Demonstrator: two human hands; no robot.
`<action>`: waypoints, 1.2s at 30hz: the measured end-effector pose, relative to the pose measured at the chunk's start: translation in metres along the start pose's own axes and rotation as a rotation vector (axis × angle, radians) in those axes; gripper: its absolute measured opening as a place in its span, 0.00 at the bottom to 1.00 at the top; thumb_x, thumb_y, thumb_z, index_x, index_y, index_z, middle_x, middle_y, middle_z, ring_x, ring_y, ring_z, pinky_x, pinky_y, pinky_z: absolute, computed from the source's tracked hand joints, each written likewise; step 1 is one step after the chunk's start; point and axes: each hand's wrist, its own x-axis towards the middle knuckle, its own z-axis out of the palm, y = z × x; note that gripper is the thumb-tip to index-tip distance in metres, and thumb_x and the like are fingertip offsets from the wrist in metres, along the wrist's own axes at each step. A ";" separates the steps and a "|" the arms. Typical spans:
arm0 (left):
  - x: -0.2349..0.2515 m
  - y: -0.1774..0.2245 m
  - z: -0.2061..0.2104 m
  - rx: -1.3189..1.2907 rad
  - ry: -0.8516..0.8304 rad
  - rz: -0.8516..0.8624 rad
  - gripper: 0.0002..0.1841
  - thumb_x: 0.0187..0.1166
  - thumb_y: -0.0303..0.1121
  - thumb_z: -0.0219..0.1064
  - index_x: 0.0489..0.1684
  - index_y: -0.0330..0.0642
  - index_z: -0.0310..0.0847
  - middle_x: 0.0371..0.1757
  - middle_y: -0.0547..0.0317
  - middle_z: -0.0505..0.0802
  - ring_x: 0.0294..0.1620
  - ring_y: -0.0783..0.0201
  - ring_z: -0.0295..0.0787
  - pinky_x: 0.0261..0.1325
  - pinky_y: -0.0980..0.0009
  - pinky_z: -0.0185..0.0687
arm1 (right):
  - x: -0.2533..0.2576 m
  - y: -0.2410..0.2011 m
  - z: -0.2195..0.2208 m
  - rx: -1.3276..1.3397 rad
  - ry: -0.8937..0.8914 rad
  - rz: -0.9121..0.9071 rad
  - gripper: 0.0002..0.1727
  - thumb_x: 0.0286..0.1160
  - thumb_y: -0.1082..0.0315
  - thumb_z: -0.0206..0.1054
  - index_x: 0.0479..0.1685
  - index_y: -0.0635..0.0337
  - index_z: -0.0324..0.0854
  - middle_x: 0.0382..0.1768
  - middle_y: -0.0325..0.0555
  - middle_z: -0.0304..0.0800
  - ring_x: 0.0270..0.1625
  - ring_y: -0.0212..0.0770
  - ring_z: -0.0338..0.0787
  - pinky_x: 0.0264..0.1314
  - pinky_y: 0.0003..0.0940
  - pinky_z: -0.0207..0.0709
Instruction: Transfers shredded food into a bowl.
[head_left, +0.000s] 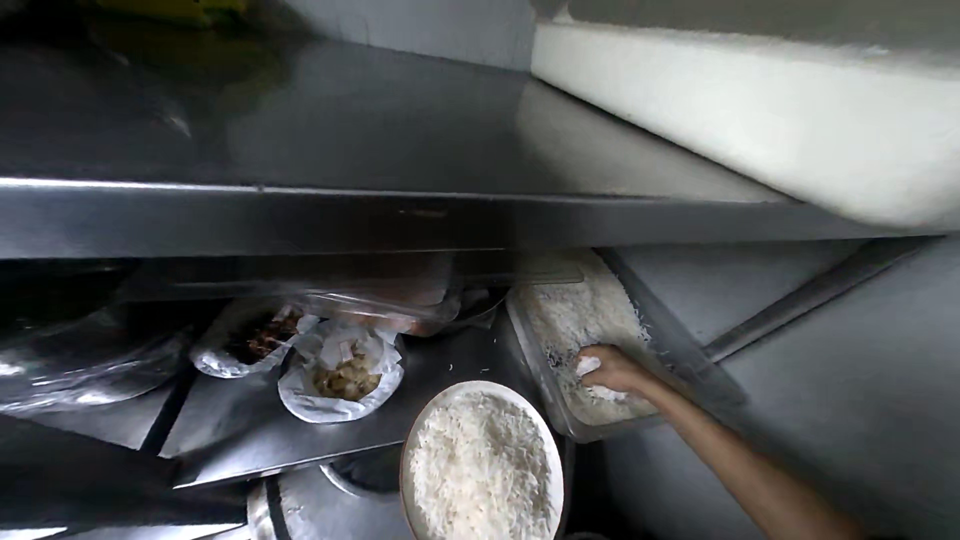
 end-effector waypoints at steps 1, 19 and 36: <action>-0.004 0.002 0.010 -0.036 0.080 -0.023 0.27 0.95 0.40 0.22 0.65 0.36 0.68 0.39 0.50 0.89 0.37 0.64 0.87 0.42 0.69 0.84 | -0.001 0.000 -0.007 0.038 0.022 0.015 0.24 0.65 0.73 0.80 0.63 0.66 0.85 0.63 0.65 0.87 0.68 0.60 0.85 0.73 0.59 0.74; 0.016 -0.011 -0.023 -0.135 -0.046 0.079 0.39 0.89 0.57 0.13 0.48 0.45 0.74 0.27 0.61 0.95 0.31 0.67 0.95 0.37 0.66 0.92 | -0.089 -0.175 0.043 -0.115 -0.332 -0.632 0.14 0.80 0.70 0.68 0.59 0.61 0.91 0.72 0.56 0.84 0.74 0.49 0.83 0.76 0.45 0.76; 0.018 -0.005 -0.037 -0.117 -0.189 0.067 0.39 0.91 0.55 0.16 0.43 0.44 0.79 0.29 0.62 0.96 0.33 0.70 0.94 0.40 0.69 0.92 | -0.077 -0.148 0.041 0.150 -0.249 -0.962 0.12 0.75 0.76 0.60 0.40 0.69 0.91 0.44 0.52 0.95 0.51 0.34 0.91 0.59 0.30 0.82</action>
